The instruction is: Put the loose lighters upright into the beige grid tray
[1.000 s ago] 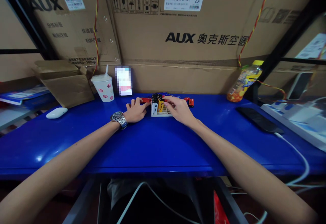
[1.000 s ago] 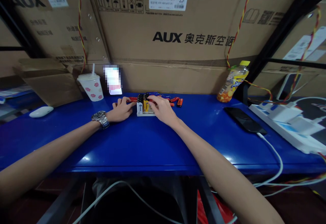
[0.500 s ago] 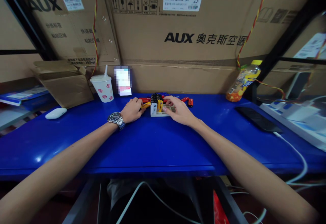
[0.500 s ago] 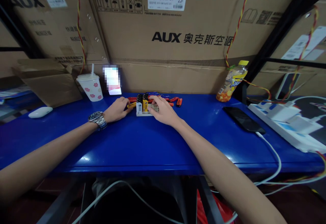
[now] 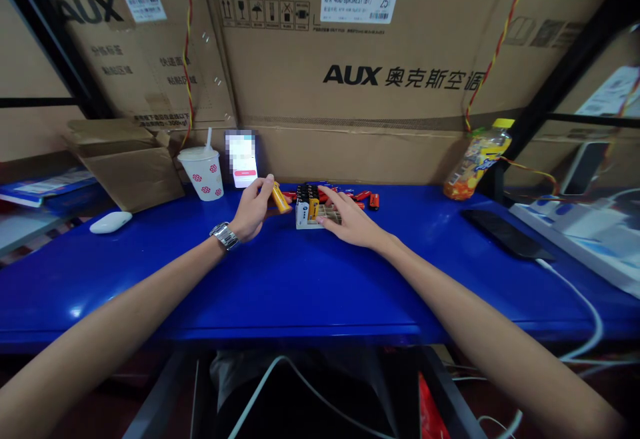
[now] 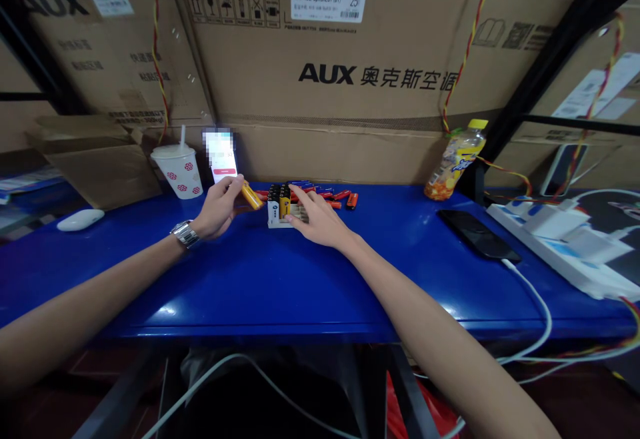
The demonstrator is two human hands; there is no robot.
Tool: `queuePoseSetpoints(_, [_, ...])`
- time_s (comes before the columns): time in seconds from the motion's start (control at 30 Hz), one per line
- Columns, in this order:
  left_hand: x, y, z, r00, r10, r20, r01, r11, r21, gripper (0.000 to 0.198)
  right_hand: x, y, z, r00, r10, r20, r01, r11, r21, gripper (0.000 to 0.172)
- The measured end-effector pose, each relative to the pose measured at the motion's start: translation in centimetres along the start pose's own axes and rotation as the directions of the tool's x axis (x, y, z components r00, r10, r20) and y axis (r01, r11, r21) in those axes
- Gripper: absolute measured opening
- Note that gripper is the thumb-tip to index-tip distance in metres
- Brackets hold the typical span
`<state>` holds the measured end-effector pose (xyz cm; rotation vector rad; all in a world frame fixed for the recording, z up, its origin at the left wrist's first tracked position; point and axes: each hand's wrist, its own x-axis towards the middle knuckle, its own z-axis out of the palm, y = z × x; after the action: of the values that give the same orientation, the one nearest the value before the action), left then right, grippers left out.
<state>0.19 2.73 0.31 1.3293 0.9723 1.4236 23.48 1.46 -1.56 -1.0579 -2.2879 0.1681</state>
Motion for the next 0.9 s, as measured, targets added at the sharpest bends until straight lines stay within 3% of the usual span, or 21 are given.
queuePoseSetpoints(0.17, [-1.1,1.4,0.9,0.993,-0.104,-0.049,0.098,0.989,-0.11,0.034,-0.1,0.5,0.2,1.0,0.021,0.023,-0.021,1.0,0.006,0.07])
queuePoseSetpoints(0.37, [-1.7,1.8,0.9,0.977,-0.205,-0.057,0.206,0.978,0.017,0.057,0.0,0.7,0.4,0.999,0.025,0.042,-0.024,1.0,-0.019,0.068])
queuePoseSetpoints(0.9, [-2.0,1.6,1.0,0.999,-0.049,0.003,0.046,0.958,0.284,0.042,0.0,1.1,0.6,0.998,0.023,0.058,-0.017,0.995,-0.1,0.067])
